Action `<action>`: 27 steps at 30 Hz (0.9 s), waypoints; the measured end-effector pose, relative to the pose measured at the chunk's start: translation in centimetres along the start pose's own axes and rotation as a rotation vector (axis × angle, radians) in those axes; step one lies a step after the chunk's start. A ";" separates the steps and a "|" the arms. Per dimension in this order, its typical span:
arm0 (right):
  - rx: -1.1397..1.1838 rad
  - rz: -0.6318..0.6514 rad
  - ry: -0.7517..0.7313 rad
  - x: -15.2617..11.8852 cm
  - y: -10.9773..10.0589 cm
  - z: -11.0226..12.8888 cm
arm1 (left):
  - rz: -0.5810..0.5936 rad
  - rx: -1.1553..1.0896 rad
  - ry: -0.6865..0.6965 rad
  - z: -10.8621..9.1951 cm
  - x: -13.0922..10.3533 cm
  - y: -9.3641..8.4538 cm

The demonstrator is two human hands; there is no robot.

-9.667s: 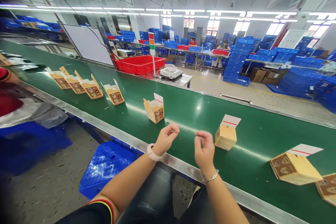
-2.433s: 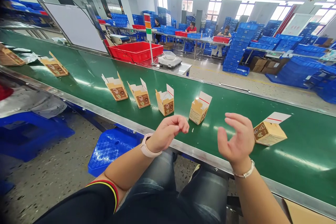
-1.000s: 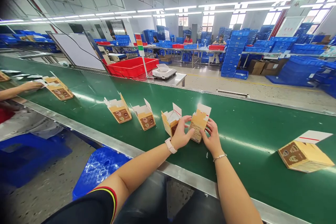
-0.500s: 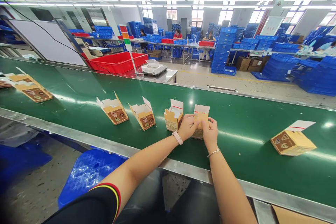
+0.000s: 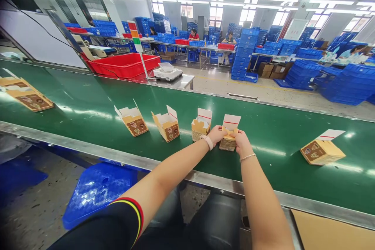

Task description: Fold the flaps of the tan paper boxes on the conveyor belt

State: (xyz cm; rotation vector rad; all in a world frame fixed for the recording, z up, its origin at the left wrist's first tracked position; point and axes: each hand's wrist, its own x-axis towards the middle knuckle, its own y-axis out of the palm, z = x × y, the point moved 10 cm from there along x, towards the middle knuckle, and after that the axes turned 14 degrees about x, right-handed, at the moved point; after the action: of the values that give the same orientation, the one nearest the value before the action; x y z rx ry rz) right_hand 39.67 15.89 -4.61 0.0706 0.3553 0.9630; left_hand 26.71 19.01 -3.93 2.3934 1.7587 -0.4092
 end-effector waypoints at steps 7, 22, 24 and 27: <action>-0.056 -0.278 -0.543 -4.5 -5.1 4.2 | -0.271 0.198 0.686 -4.0 -8.3 -5.4; -0.411 0.535 -1.003 -6.9 8.3 2.5 | -0.117 0.639 0.802 -2.7 -2.8 -7.3; -0.360 0.514 -0.933 -5.7 7.3 2.7 | -0.132 0.664 0.818 -3.3 -2.3 -6.4; -0.273 0.481 -0.823 -4.6 5.7 2.8 | -0.171 0.666 0.822 -4.3 -1.7 -5.2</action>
State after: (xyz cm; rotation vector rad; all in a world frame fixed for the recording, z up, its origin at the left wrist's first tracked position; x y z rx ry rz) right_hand 33.74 15.70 0.43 0.3016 -0.5777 1.3535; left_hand 21.89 20.27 0.94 3.1876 2.4715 0.0148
